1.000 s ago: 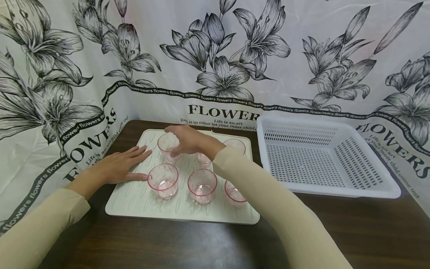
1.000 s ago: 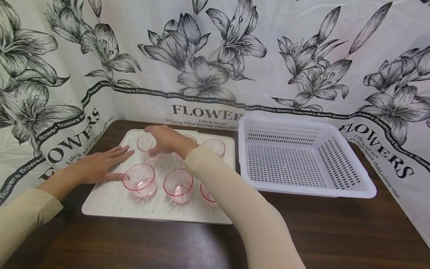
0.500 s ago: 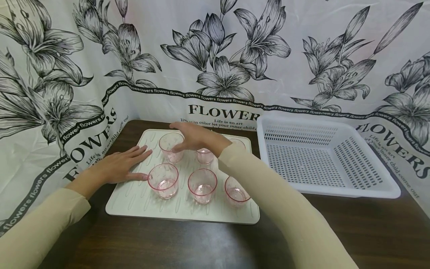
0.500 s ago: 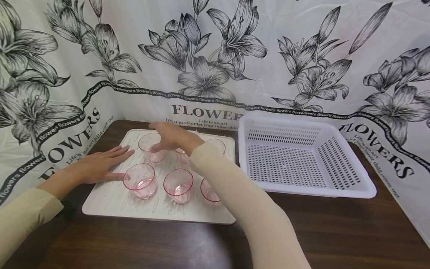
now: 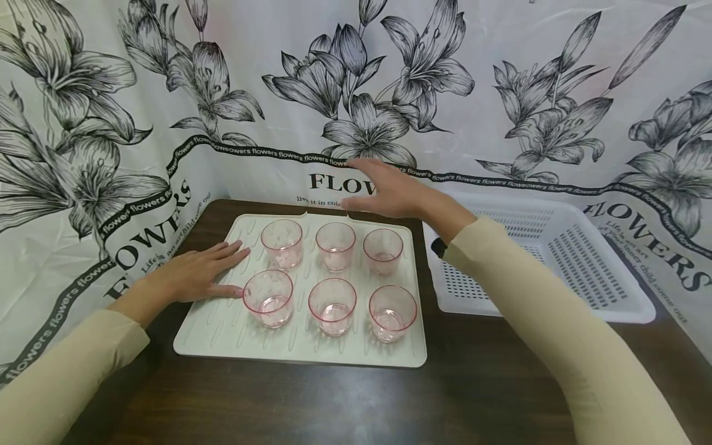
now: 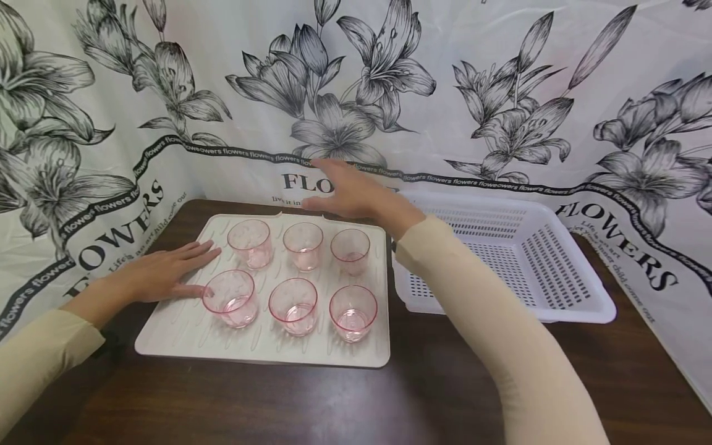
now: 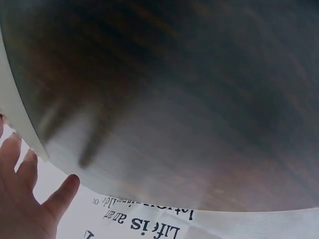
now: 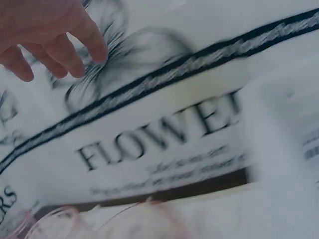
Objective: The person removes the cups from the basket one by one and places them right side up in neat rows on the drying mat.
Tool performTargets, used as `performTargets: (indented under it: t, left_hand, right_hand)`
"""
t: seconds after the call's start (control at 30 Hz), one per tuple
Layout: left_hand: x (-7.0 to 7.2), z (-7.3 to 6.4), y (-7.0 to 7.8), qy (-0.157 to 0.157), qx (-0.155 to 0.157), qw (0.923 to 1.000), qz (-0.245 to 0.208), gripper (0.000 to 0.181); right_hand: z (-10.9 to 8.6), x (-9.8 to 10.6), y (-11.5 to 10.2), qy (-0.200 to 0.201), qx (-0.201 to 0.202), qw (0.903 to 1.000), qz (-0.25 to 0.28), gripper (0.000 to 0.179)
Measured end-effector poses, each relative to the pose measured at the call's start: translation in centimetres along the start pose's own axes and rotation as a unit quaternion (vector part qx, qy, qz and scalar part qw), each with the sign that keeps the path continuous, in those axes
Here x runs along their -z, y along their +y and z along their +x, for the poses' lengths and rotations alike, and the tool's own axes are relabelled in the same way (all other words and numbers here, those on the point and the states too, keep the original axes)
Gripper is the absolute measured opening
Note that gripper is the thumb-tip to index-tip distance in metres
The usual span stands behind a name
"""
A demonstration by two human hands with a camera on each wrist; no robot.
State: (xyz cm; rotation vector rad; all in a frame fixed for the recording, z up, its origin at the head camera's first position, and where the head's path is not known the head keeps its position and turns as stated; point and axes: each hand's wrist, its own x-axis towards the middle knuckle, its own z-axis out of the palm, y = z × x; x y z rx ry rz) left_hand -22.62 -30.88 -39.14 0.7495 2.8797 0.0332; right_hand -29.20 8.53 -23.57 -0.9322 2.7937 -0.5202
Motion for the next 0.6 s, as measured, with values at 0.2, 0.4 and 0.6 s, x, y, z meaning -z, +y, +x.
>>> performTargets:
  t: [0.2,0.4,0.6]
  left_hand:
    - [-0.1,0.2,-0.3,-0.005,0.005,1.0,0.001,0.09]
    - [0.5,0.3,-0.3,0.002,0.014,0.9999,-0.003,0.08]
    - [1.5,0.4,-0.7,-0.001,0.032,0.9992,-0.023,0.076]
  right_hand:
    - [-3.0,2.3,3.7,0.021,-0.037,0.9989,0.018,0.09]
    - [-6.5,3.6,7.7,0.041,-0.073,0.9963,0.016,0.09]
    - [-10.2,3.7,11.4,0.06,-0.127,0.9895,-0.034,0.091]
